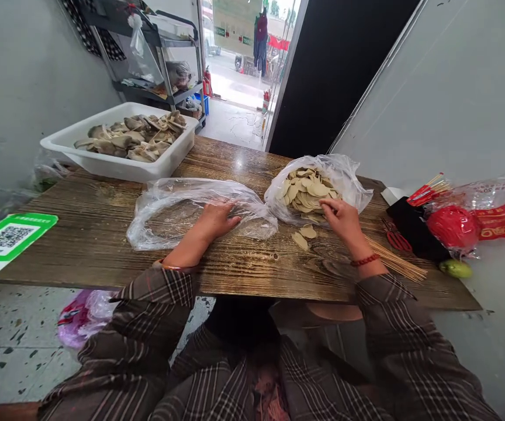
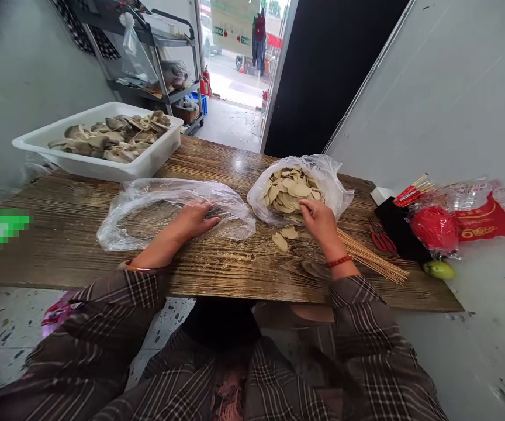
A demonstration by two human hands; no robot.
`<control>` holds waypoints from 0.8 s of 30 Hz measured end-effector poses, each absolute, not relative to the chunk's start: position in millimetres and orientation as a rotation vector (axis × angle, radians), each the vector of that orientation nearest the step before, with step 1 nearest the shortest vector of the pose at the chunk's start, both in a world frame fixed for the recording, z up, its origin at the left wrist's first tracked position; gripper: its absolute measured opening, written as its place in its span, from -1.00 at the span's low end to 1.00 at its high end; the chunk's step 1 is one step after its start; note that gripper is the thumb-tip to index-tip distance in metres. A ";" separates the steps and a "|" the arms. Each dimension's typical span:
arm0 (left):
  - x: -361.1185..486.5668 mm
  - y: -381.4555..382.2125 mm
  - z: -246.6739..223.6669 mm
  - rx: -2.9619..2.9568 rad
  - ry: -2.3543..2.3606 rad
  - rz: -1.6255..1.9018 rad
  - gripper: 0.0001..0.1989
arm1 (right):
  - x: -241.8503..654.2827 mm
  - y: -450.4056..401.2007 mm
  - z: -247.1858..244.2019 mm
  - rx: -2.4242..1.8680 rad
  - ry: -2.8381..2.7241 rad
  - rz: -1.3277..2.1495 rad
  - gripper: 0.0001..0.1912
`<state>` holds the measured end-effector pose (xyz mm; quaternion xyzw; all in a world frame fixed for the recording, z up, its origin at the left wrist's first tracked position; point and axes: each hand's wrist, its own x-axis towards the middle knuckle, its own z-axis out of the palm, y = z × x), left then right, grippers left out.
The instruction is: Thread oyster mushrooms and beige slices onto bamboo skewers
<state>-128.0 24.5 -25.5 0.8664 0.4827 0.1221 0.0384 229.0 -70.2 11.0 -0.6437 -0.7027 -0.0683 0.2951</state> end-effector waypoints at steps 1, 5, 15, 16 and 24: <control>-127.9 24.9 -25.8 2.655 1.483 0.375 -0.44 | 228.1 -79.3 7.9 -1.735 -1.932 -0.119 -0.68; -126.9 25.6 -25.9 2.664 1.486 0.362 -0.46 | 220.6 -103.8 -6.4 -1.951 -2.073 -0.068 -0.72; -126.3 25.7 -25.6 2.666 1.520 0.341 -0.51 | 203.2 -98.7 -46.0 -1.864 -1.691 0.056 -0.73; -126.5 26.0 -25.8 2.670 1.519 0.340 -0.51 | 204.8 -97.6 -46.8 -1.835 -1.636 0.120 -0.75; -125.8 24.3 -24.8 2.644 1.496 0.353 -0.48 | 200.2 -107.9 -28.9 -1.549 -1.423 0.821 -0.56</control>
